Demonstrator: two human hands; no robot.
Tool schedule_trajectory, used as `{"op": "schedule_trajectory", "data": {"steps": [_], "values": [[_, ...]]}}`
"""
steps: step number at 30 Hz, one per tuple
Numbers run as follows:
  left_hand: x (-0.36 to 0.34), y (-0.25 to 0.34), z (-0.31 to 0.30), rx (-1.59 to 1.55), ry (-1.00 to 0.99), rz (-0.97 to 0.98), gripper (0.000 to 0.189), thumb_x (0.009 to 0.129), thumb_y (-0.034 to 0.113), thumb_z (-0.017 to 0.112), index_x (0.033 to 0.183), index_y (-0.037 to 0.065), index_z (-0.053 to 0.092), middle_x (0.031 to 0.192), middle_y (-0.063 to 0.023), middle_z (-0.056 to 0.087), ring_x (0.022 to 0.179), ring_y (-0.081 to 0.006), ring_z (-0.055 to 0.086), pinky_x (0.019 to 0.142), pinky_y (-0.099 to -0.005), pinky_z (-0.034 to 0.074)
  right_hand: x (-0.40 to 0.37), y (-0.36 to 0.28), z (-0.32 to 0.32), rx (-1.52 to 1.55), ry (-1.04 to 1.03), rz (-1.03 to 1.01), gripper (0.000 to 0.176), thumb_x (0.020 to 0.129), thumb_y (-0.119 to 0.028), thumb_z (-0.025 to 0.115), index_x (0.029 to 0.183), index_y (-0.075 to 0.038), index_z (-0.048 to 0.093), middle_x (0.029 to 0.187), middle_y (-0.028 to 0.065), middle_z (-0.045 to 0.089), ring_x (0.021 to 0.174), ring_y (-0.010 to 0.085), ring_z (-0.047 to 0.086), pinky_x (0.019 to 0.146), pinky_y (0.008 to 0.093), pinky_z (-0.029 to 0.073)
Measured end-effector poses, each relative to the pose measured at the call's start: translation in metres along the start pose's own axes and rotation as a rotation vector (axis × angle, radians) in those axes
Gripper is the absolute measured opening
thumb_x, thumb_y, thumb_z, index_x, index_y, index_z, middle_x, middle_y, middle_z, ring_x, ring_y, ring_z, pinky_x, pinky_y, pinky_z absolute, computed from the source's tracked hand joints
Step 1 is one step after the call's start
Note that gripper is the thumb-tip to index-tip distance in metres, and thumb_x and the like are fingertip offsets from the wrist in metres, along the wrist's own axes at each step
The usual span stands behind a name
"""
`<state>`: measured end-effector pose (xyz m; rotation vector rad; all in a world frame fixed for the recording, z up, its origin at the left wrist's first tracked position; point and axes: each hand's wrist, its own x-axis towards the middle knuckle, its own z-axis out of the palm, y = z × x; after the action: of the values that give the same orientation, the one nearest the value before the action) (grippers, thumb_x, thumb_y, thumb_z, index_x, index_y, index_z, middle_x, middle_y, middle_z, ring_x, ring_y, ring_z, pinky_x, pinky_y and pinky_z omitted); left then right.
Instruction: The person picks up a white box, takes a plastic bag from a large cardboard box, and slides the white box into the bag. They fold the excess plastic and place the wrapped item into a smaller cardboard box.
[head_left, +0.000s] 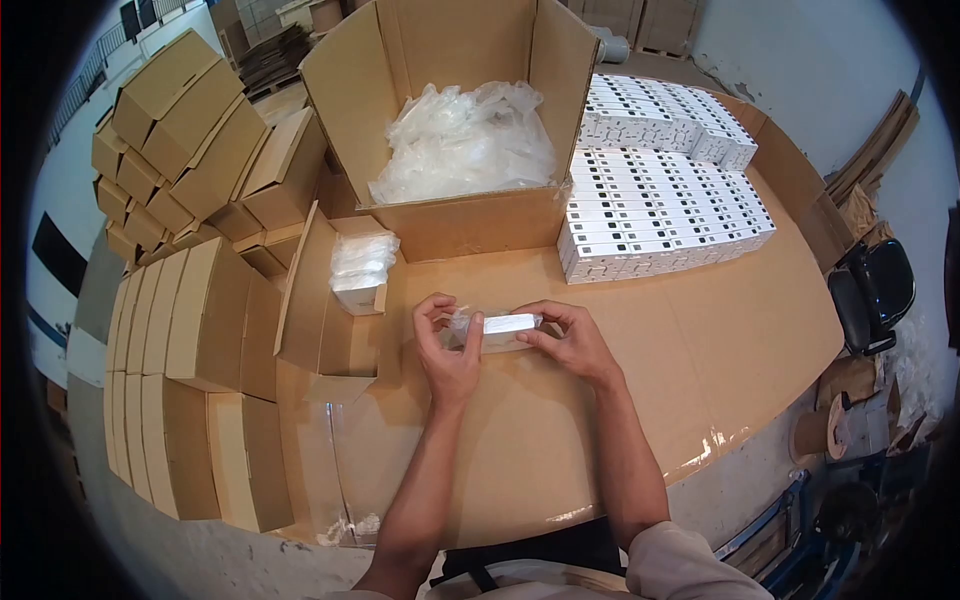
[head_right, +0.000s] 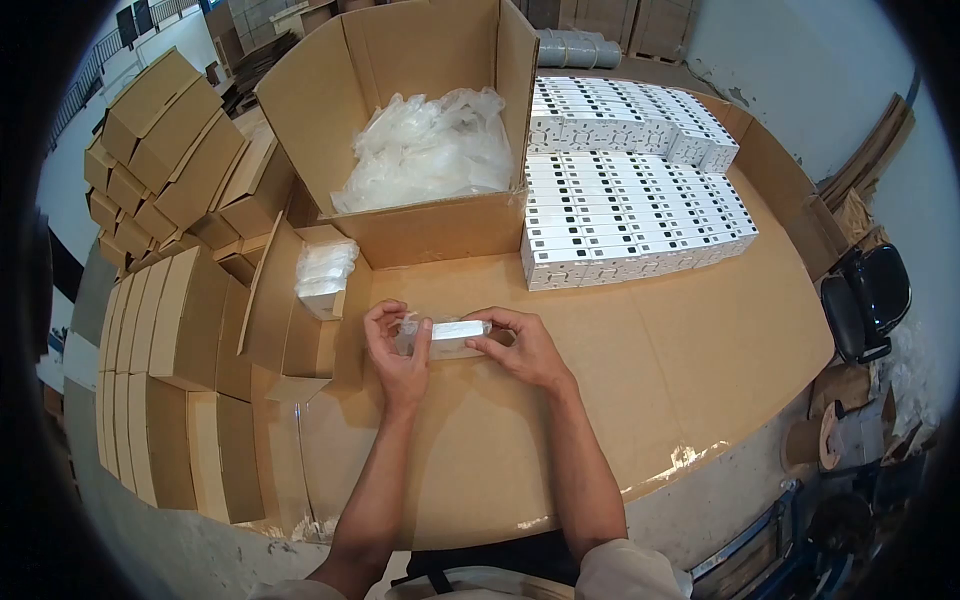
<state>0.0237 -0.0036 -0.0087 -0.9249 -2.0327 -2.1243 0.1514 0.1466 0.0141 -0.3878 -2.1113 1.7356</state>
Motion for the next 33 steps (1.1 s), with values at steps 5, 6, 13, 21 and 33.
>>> {"op": "schedule_trajectory", "data": {"steps": [5, 6, 13, 21, 33], "values": [[0.002, 0.015, -0.004, 0.306, 0.081, 0.395, 0.042, 0.079, 0.002, 0.081, 0.114, 0.006, 0.06, 0.109, -0.0096, 0.065, 0.106, -0.0291, 0.06, 0.096, -0.043, 0.045, 0.0, 0.0, -0.001, 0.017, 0.018, -0.027, 0.025, 0.093, -0.007, 0.076, 0.117, 0.001, 0.073, 0.103, 0.0055, 0.075, 0.09, 0.0113, 0.067, 0.08, 0.0281, 0.053], [0.001, 0.016, -0.006, 0.357, 0.071, 0.474, 0.04, 0.077, 0.002, 0.081, 0.112, 0.006, 0.062, 0.108, -0.009, 0.066, 0.107, -0.0301, 0.06, 0.097, -0.0436, 0.045, 0.0, 0.0, -0.001, 0.017, 0.016, -0.022, 0.025, 0.093, -0.007, 0.076, 0.117, 0.001, 0.073, 0.103, 0.0054, 0.075, 0.09, 0.0113, 0.067, 0.08, 0.0281, 0.053], [-0.002, 0.022, -0.001, 0.445, -0.149, 0.488, 0.032, 0.077, 0.004, 0.082, 0.108, 0.007, 0.072, 0.104, -0.0065, 0.075, 0.115, -0.0332, 0.059, 0.1, -0.0455, 0.046, 0.0, 0.007, -0.003, 0.01, 0.012, -0.044, 0.025, 0.094, -0.008, 0.075, 0.117, 0.001, 0.072, 0.101, 0.0051, 0.075, 0.089, 0.0109, 0.066, 0.079, 0.0281, 0.053], [0.0, 0.011, -0.005, 0.397, -0.162, 0.344, 0.036, 0.077, 0.017, 0.088, 0.108, 0.01, 0.074, 0.105, -0.0023, 0.075, 0.114, -0.0303, 0.06, 0.102, -0.0449, 0.043, -0.001, -0.002, -0.004, 0.048, 0.006, 0.011, 0.026, 0.092, -0.007, 0.077, 0.118, 0.001, 0.073, 0.106, 0.0045, 0.074, 0.092, 0.0105, 0.066, 0.079, 0.0267, 0.053], [0.0, 0.006, -0.006, 0.122, -0.234, 0.058, 0.041, 0.081, 0.003, 0.085, 0.117, 0.003, 0.066, 0.11, -0.0103, 0.072, 0.108, -0.0218, 0.067, 0.094, -0.0354, 0.053, 0.001, 0.0, -0.005, 0.011, 0.036, -0.138, 0.037, 0.088, 0.0, 0.077, 0.124, -0.004, 0.071, 0.129, 0.006, 0.069, 0.115, 0.0178, 0.064, 0.092, 0.0313, 0.054]]}}
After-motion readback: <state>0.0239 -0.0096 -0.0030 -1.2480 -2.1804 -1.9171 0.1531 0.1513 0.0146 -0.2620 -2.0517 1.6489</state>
